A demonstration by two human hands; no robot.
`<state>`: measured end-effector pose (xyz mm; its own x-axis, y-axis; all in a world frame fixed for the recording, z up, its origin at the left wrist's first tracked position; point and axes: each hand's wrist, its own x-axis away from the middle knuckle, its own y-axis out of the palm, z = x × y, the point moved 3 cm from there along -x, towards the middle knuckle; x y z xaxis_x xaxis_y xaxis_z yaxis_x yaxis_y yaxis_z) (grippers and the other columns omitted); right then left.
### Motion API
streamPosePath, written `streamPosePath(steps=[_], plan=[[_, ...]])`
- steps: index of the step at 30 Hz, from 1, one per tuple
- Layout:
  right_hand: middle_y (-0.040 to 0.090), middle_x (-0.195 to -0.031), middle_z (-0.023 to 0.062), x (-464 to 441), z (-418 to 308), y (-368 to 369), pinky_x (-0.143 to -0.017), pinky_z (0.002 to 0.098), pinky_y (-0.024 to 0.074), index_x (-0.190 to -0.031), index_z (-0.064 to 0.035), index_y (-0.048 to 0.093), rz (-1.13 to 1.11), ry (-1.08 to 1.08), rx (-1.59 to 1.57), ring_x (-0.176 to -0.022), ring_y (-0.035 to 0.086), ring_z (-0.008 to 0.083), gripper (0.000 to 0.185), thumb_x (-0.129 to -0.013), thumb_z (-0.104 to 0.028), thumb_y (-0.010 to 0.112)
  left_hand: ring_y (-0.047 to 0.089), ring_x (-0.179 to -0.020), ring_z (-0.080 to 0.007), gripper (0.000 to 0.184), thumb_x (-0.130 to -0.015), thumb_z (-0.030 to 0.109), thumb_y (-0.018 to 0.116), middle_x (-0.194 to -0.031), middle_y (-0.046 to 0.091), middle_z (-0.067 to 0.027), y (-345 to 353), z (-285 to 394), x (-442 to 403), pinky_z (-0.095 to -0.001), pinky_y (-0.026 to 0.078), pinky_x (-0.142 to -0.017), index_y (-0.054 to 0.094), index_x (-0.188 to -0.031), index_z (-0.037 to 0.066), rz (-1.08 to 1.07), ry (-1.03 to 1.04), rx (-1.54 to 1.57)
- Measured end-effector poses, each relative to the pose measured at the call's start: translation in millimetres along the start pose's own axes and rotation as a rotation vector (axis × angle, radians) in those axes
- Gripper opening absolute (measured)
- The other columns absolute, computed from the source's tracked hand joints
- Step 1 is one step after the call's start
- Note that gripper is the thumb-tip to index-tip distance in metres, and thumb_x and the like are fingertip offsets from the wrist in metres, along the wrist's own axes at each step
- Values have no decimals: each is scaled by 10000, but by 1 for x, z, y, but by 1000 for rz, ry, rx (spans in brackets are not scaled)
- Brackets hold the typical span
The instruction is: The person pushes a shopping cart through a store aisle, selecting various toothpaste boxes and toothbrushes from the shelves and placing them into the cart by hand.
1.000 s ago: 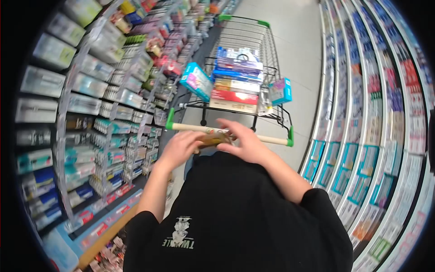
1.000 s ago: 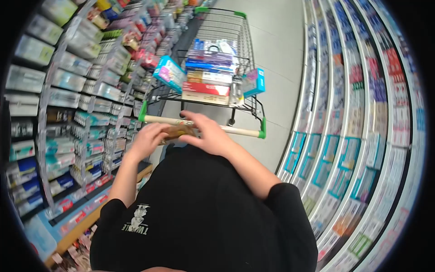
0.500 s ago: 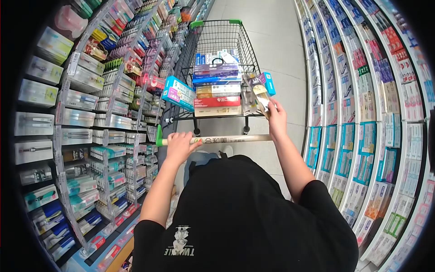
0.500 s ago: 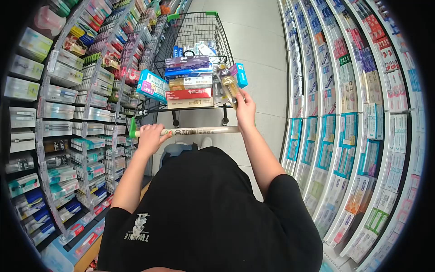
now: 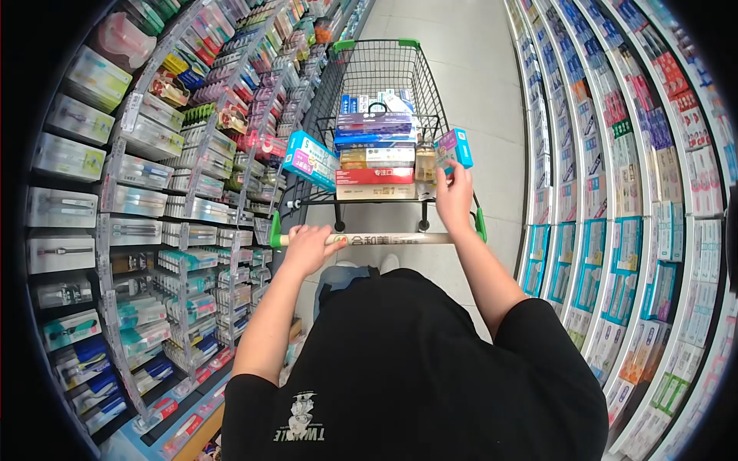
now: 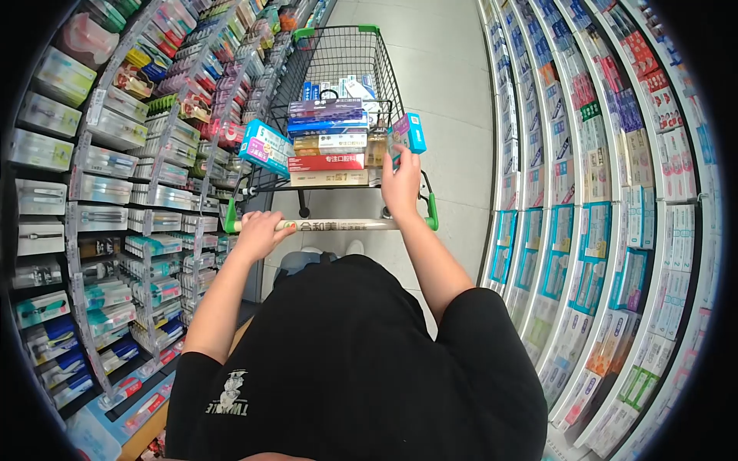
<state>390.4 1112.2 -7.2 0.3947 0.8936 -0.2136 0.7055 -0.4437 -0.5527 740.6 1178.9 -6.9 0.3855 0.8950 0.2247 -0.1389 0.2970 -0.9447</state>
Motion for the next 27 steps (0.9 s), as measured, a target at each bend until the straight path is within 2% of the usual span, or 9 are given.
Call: streamPosePath(steps=[1, 4, 6, 8, 10, 11, 15, 19, 27], plan=[[610, -845, 125, 11, -10, -5, -815, 421, 496, -1120, -13, 699, 17, -73, -48, -854, 617, 322, 284, -1009, -273, 670, 654, -1039, -354, 510, -988, 599, 605, -991, 716, -127, -2, 2, -2, -507, 393, -1005, 687, -1026, 98, 4, -5, 2], [641, -889, 150, 44, -26, 5, -809, 438, 489, -962, -21, 648, -207, -311, -28, -883, 617, 353, 196, -999, -212, 672, 662, -1041, -365, 543, -980, 637, 594, -988, 725, -141, -14, 8, -9, -519, 404, -987, 701, -1006, 105, -36, -41, 34], [660, -865, 151, 59, -32, 22, -761, 460, 513, -898, -40, 645, -309, -400, 14, -845, 631, 370, 248, -1021, -256, 646, 673, -1044, -376, 610, -977, 699, 544, -980, 735, -153, -6, 4, -17, -529, 414, -971, 716, -993, 114, 29, -36, -10], [672, -811, 135, 66, -24, 48, -683, 480, 526, -817, -70, 630, -452, -411, 330, -774, 652, 361, 349, -1038, -339, 618, 681, -1048, -378, 676, -972, 756, 486, -976, 741, -161, -1, -2, -26, -531, 423, -960, 730, -998, 126, 50, -47, -16], [661, -759, 116, 62, -20, 50, -621, 490, 527, -767, -86, 618, -317, -531, 342, -714, 660, 354, 429, -1049, -407, 589, 682, -1054, -372, 704, -964, 785, 461, -978, 740, -159, -13, 4, -34, -522, 420, -967, 734, -1007, 138, -39, -80, -7], [662, -759, 116, 56, -21, 49, -623, 492, 527, -756, -83, 610, -343, -543, 375, -721, 664, 353, 440, -1046, -414, 595, 683, -1056, -367, 706, -961, 790, 460, -983, 740, -155, -16, 4, -39, -520, 418, -969, 734, -1015, 141, -56, -94, -4], [665, -754, 116, 31, -21, 55, -625, 499, 531, -737, -76, 606, -377, -548, 475, -724, 679, 354, 494, -1040, -466, 592, 687, -1080, -346, 725, -954, 810, 451, -1025, 751, -128, -18, 0, -65, -519, 414, -981, 748, -1048, 155, -80, -107, 7], [688, -747, 135, 3, -18, 70, -658, 494, 554, -729, -70, 636, -401, -410, 594, -715, 697, 373, 575, -1048, -535, 529, 700, -1058, -335, 736, -948, 821, 449, -1018, 759, -115, -19, -7, -93, -515, 415, -976, 757, -1057, 162, -54, -101, -1], [730, -809, 202, -57, -32, 96, -719, 523, 571, -769, -56, 695, -500, -290, 668, -780, 725, 408, 575, -1042, -523, 501, 681, -1060, -318, 740, -924, 845, 463, -1008, 747, -107, -34, -35, -156, -494, 402, -965, 747, -1026, 169, -26, -84, -17]])
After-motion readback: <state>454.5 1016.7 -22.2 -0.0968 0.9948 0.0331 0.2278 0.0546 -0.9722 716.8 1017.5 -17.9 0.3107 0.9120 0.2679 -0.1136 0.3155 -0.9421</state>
